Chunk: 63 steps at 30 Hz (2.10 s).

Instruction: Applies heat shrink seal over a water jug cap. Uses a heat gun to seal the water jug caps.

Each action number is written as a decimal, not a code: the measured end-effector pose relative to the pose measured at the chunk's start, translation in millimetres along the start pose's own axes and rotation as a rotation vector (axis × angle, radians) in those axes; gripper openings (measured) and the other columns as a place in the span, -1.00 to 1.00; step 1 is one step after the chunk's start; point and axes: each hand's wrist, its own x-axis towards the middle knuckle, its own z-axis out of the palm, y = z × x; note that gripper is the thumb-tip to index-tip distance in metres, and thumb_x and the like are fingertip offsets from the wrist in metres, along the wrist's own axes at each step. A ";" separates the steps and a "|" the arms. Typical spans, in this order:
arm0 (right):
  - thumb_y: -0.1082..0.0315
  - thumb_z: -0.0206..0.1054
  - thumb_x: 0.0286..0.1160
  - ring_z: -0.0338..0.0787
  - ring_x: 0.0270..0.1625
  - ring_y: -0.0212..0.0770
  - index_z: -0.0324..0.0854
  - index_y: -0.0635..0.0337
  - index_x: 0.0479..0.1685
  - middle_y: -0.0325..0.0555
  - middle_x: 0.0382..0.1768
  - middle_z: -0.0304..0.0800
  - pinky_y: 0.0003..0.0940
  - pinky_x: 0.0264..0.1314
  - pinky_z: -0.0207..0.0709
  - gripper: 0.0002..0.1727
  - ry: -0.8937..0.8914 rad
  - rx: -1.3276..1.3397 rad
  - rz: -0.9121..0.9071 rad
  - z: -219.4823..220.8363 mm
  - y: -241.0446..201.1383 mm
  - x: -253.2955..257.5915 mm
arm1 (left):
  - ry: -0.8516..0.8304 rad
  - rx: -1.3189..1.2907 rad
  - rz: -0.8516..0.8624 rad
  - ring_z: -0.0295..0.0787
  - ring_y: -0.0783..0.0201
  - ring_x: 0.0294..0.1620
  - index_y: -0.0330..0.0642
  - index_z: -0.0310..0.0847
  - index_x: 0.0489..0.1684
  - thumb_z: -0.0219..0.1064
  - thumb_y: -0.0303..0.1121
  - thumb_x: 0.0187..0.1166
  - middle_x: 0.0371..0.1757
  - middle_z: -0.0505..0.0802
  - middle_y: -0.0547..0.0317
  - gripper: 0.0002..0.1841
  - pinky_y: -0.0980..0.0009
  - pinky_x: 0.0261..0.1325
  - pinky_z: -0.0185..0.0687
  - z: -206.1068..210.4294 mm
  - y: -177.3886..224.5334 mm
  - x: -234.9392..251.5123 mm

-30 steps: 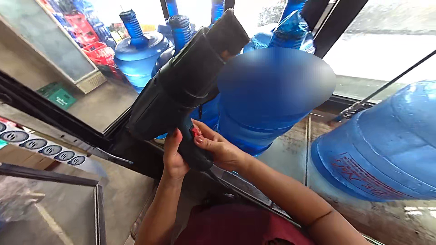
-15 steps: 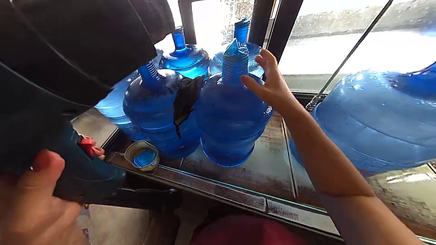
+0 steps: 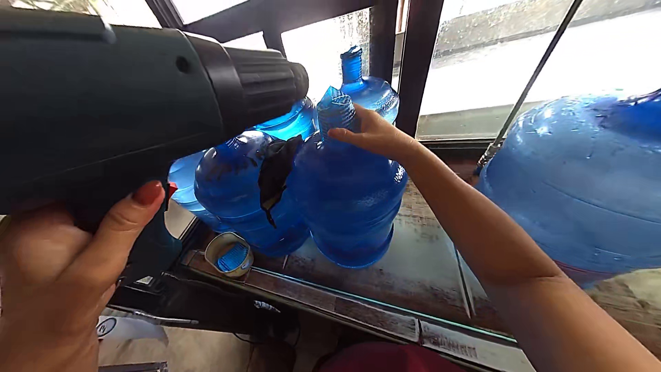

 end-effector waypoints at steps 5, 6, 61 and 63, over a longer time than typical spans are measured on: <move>0.02 0.44 0.52 0.81 0.20 -0.14 0.47 0.37 0.42 0.13 0.13 0.80 -0.11 0.37 0.61 -0.33 0.003 -0.068 0.029 0.2 2.0 -0.4 | -0.066 0.160 0.078 0.83 0.40 0.03 -0.09 0.60 0.31 0.46 -0.07 0.56 0.04 0.84 0.26 -0.55 0.31 0.10 0.82 12.0 4.0 15.1; 0.03 0.44 0.52 0.82 0.19 -0.12 0.48 0.38 0.42 0.15 0.12 0.80 -0.10 0.37 0.61 -0.33 0.009 -0.074 0.028 0.7 1.4 -0.8 | -0.074 0.193 0.073 0.83 0.41 0.03 -0.11 0.60 0.31 0.45 -0.05 0.56 0.04 0.84 0.24 -0.53 0.31 0.09 0.82 13.8 4.7 16.4; 0.34 0.03 0.69 0.36 0.74 0.17 0.10 0.55 0.74 0.33 0.63 0.43 0.10 0.88 -0.12 -0.33 0.426 0.029 -0.137 16.3 12.8 -51.6 | -0.194 0.870 0.064 0.77 -0.08 0.16 -0.23 0.66 0.27 0.27 0.32 0.48 0.08 0.82 -0.20 -0.26 -0.26 0.17 0.59 57.7 114.9 55.2; 0.41 -0.04 0.66 0.33 0.76 0.15 0.07 0.56 0.75 0.34 0.65 0.39 0.06 0.88 -0.10 -0.34 0.431 0.091 -0.140 14.7 14.1 -52.0 | -0.200 0.878 0.062 0.77 -0.05 0.17 -0.22 0.65 0.27 0.27 0.33 0.46 0.07 0.82 -0.18 -0.25 -0.24 0.17 0.60 59.6 118.3 55.4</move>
